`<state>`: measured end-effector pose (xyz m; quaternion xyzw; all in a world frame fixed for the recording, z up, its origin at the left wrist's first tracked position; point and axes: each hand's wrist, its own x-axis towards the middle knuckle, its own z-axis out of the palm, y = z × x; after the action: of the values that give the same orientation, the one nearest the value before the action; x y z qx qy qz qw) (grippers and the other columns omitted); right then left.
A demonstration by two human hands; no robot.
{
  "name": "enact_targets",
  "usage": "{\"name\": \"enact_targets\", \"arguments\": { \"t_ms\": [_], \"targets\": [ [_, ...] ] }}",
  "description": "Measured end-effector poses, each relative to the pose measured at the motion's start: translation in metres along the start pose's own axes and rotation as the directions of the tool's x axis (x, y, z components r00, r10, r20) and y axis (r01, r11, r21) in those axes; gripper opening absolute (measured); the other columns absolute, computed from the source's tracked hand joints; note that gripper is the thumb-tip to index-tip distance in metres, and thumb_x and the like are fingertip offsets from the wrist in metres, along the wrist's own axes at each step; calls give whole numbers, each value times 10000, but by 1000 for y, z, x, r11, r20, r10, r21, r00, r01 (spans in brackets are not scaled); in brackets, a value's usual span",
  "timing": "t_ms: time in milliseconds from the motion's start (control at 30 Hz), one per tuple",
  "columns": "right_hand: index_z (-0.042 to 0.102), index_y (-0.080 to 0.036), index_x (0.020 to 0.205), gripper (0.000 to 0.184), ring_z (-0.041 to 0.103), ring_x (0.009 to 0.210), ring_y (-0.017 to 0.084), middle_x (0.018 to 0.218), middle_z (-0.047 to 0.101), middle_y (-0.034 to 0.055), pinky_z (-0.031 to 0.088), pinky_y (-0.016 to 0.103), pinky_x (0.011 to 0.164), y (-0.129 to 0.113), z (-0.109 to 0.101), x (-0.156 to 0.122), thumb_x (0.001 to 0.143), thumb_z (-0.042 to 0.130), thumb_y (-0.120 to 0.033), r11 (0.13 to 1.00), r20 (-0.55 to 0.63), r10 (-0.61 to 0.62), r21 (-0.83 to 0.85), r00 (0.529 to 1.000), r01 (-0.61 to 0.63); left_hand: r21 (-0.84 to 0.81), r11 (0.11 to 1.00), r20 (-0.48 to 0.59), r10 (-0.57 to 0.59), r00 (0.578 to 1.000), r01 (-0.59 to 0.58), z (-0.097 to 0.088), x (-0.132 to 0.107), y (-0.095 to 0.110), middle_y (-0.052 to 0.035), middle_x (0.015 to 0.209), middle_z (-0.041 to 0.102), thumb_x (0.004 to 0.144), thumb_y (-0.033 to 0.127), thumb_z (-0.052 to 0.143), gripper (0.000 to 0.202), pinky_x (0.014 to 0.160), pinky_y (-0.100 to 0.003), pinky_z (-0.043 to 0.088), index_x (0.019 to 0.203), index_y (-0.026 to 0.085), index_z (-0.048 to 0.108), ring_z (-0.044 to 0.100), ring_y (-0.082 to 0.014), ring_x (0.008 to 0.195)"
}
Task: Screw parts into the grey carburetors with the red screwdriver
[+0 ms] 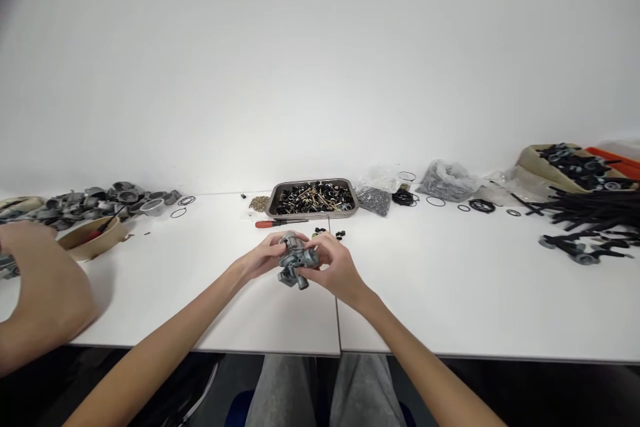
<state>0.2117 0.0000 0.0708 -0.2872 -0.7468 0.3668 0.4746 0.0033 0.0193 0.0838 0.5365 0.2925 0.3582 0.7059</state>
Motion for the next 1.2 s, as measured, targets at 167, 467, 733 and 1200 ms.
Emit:
{"name": "enact_targets", "arguments": {
  "t_ms": [167, 467, 733, 1200],
  "targets": [
    [591, -214, 942, 276, 529, 751, 153, 942, 531, 35, 469, 277, 604, -7, -6, -20, 730, 767, -205, 964, 1, 31, -263, 1000, -30, 444, 888, -135, 197, 971, -118, -33, 29, 25, -149, 1041, 693, 773, 518, 654, 482, 825, -326, 525, 1061, 132, 661, 660, -200, 927],
    [566, -208, 1002, 316, 541, 651, 141, 1089, 539, 64, 465, 309, 587, -28, 9, -24, 759, 764, -249, 841, 252, 290, -528, 923, -120, 752, 643, -550, 490, 676, 145, -129, 13, 1, -102, 1106, 603, 769, 460, 566, 361, 820, -310, 477, 952, 162, 656, 584, -173, 916],
    [639, -199, 952, 311, 574, 655, 152, 905, 663, 62, 411, 282, 568, -18, -37, 58, 940, 499, -476, 865, 234, 325, -466, 916, -188, 847, 447, -482, 417, 771, 288, -149, 17, -24, -71, 885, 614, 613, 489, 757, 432, 889, -346, 428, 917, 187, 707, 537, -214, 902],
    [643, -150, 1040, 288, 472, 1029, 316, 1033, 605, 131, 361, 478, 924, 90, -31, 50, 894, 541, -377, 650, 80, 95, -760, 992, -1, 671, 725, -555, 348, 755, 159, -128, 17, -17, -70, 853, 680, 625, 473, 780, 439, 743, -300, 458, 895, 139, 690, 587, -155, 761]
  ]
}}
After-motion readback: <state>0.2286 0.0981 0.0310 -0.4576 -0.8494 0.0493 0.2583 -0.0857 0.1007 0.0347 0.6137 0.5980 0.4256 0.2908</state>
